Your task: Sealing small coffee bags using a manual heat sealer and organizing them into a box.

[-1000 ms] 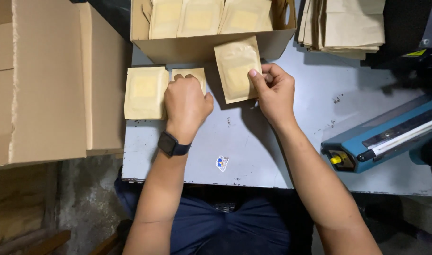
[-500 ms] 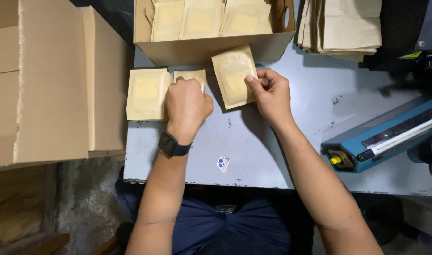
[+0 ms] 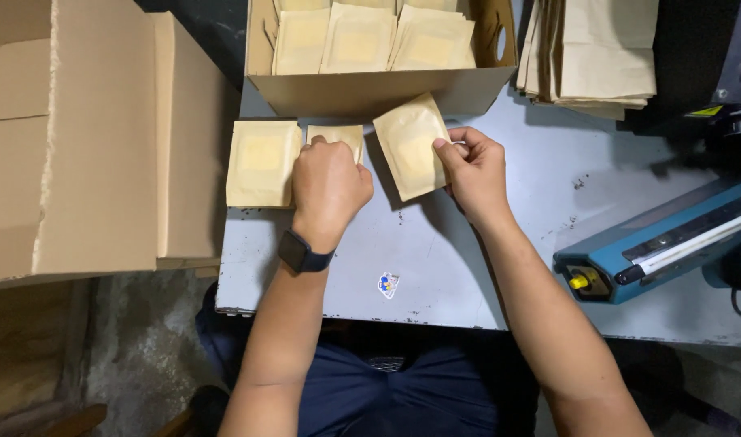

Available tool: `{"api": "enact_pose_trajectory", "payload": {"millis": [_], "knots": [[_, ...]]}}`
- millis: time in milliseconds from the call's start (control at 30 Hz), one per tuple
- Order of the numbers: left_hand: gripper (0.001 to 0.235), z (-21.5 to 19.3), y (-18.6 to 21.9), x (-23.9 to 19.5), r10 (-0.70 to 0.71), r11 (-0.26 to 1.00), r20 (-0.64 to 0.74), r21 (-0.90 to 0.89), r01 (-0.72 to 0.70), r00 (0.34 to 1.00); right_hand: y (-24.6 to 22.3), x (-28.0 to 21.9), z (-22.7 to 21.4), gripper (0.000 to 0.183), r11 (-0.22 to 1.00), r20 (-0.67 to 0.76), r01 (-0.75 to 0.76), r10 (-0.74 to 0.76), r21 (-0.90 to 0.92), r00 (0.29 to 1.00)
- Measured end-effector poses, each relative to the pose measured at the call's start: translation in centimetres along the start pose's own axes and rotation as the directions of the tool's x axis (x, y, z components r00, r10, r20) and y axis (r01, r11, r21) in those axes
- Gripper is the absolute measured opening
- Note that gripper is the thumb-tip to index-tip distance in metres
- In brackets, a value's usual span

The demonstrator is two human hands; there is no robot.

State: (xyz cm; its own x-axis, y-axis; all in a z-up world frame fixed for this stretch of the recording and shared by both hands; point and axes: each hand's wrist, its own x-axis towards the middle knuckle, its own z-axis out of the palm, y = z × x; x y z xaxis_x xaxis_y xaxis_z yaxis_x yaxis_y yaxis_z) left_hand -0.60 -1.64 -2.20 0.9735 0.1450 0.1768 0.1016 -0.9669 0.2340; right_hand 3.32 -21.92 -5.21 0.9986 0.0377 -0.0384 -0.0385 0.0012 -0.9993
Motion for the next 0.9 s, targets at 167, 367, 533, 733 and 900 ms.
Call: {"api": "enact_pose_trajectory", "payload": {"millis": [167, 367, 533, 733, 900], "knots": [[0.024, 0.7, -0.3, 0.1, -0.009, 0.999, -0.007, 0.048, 0.01, 1.0, 0.1, 0.0, 0.0, 0.008, 0.999, 0.017, 0.017, -0.018, 0.037, 1.0], [0.03, 0.1, -0.5, 0.1, 0.006, 1.0, -0.013, 0.019, -0.006, 1.0, 0.3, -0.2, -0.1, 0.016, 0.998, 0.042, 0.056, -0.057, 0.024, 0.997], [0.028, -0.5, -1.2, 0.2, -0.024, 0.994, -0.054, -0.105, 0.018, 0.998, -0.8, -1.3, 0.5, 0.035, 0.996, 0.118, 0.074, -0.08, 0.052, 0.99], [0.021, -4.6, -1.7, 0.4, -0.028, 0.974, -0.326, -0.222, -0.048, 0.945, -0.2, -2.1, 2.0, 0.013, 0.993, 0.139, 0.041, -0.056, 0.109, 0.989], [0.017, -5.8, -2.9, 0.4, -0.07, 0.948, -0.538, -0.299, -0.113, 0.84, -1.4, -3.4, 3.6, 0.017, 0.989, 0.163, 0.057, -0.079, 0.136, 0.983]]}}
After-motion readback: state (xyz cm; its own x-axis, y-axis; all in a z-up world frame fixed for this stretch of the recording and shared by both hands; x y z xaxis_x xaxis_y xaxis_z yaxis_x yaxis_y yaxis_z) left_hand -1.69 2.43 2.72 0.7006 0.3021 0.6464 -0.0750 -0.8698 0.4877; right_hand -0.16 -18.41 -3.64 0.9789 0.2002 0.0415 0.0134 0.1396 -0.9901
